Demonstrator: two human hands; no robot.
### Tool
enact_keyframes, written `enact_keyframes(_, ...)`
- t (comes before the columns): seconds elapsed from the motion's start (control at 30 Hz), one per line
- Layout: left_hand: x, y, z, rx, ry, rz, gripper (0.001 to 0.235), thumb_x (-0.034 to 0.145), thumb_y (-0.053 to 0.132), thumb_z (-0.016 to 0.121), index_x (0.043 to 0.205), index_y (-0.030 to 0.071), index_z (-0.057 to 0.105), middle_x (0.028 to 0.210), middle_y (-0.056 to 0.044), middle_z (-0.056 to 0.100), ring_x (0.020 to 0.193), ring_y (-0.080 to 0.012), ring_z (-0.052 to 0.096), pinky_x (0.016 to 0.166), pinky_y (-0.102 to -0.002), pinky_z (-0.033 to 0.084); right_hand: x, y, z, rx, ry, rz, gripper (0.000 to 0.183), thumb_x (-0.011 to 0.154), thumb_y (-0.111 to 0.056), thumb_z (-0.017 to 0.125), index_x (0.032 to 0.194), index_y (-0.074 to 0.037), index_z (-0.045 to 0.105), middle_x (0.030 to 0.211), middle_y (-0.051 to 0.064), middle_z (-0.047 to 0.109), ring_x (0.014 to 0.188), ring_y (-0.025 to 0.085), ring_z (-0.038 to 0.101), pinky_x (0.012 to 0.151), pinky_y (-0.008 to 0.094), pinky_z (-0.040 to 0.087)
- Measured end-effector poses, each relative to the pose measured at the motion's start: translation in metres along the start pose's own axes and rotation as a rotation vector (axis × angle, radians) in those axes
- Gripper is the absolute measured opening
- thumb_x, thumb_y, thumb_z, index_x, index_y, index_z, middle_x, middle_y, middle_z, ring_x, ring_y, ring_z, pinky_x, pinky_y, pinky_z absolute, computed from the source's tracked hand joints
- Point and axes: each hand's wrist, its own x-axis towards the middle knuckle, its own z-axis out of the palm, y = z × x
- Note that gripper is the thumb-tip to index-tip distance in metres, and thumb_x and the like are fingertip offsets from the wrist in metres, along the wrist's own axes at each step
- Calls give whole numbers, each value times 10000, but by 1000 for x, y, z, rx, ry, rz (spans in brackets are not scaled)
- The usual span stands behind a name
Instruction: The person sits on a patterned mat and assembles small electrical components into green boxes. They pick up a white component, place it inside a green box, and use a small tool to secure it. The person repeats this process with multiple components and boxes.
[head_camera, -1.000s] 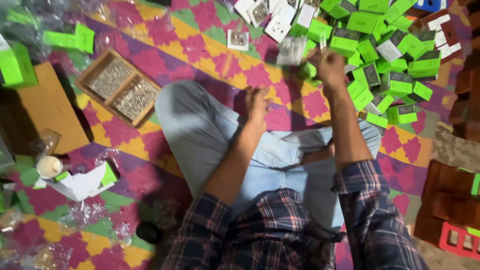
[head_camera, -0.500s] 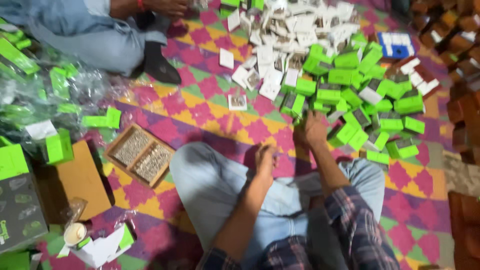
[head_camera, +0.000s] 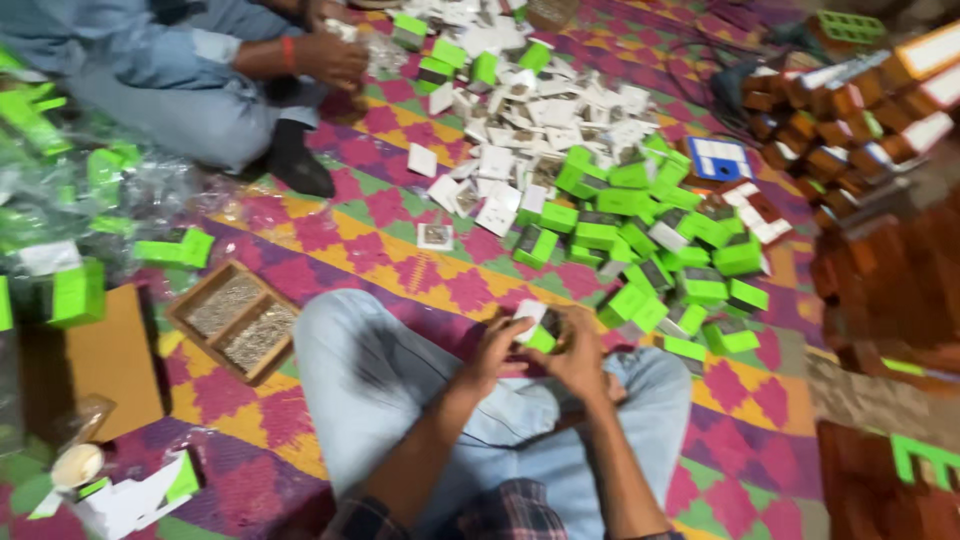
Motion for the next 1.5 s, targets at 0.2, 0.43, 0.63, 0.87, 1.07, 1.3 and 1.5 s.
enact_keyframes(0.2, -4, -15, 15, 245, -107, 116, 409, 853, 288, 748, 1216, 117, 665, 1090, -57, 691, 1025, -225, 662, 808, -410, 570, -46, 6, -3, 638, 12, 275, 613, 750, -169, 926, 1259, 12, 636, 1176, 80, 647, 1059, 170, 645, 920, 333, 544)
enact_keyframes(0.43, -11, 2, 31, 999, 157, 734, 538, 675, 174, 852, 1174, 69, 680, 1088, -158, 702, 1037, -338, 680, 895, -429, 546, -50, 36, -9, 410, -55, 552, 656, 740, -233, 912, 1294, -13, 638, 1221, 82, 714, 1115, 160, 665, 990, 300, 513)
enact_keyframes(0.63, -30, 25, 35, 1101, 30, 743, 532, 666, 152, 863, 1144, 71, 646, 1079, -172, 683, 1039, -383, 664, 888, -456, 543, -49, 33, -5, 482, -84, 436, 577, 744, -231, 892, 1232, 7, 697, 1138, 67, 768, 1051, 154, 695, 955, 292, 534)
enact_keyframes(0.87, -33, 17, 13, 1327, -42, 503, 629, 606, 108, 845, 1104, 103, 461, 1059, -154, 656, 1090, -391, 629, 872, -485, 528, -44, -10, -16, 216, -113, 434, 427, 747, -223, 817, 1117, -19, 754, 922, 56, 785, 837, 149, 713, 787, 321, 568)
enact_keyframes(1.07, -29, 7, 12, 1456, -70, 527, 578, 686, 137, 839, 1121, 115, 460, 1115, -155, 638, 1128, -406, 590, 911, -506, 503, -49, -35, -19, -44, -178, 277, 508, 623, -315, 925, 1001, -25, 749, 828, 88, 762, 737, 185, 710, 708, 340, 557)
enact_keyframes(1.3, -15, -6, -3, 1363, -124, 636, 576, 681, 152, 869, 1167, 105, 563, 1058, -182, 705, 1058, -421, 636, 904, -503, 508, -51, -13, -9, -76, -264, 332, 469, 671, -310, 908, 1004, -19, 750, 799, 74, 762, 709, 171, 721, 674, 328, 569)
enact_keyframes(1.5, 13, -19, -29, 1364, 51, 392, 529, 654, 81, 856, 1127, 86, 618, 985, -197, 719, 1006, -403, 686, 833, -491, 553, -54, 15, -5, -69, -231, 375, 504, 719, -225, 881, 1149, -25, 709, 895, 122, 735, 786, 187, 679, 711, 328, 555)
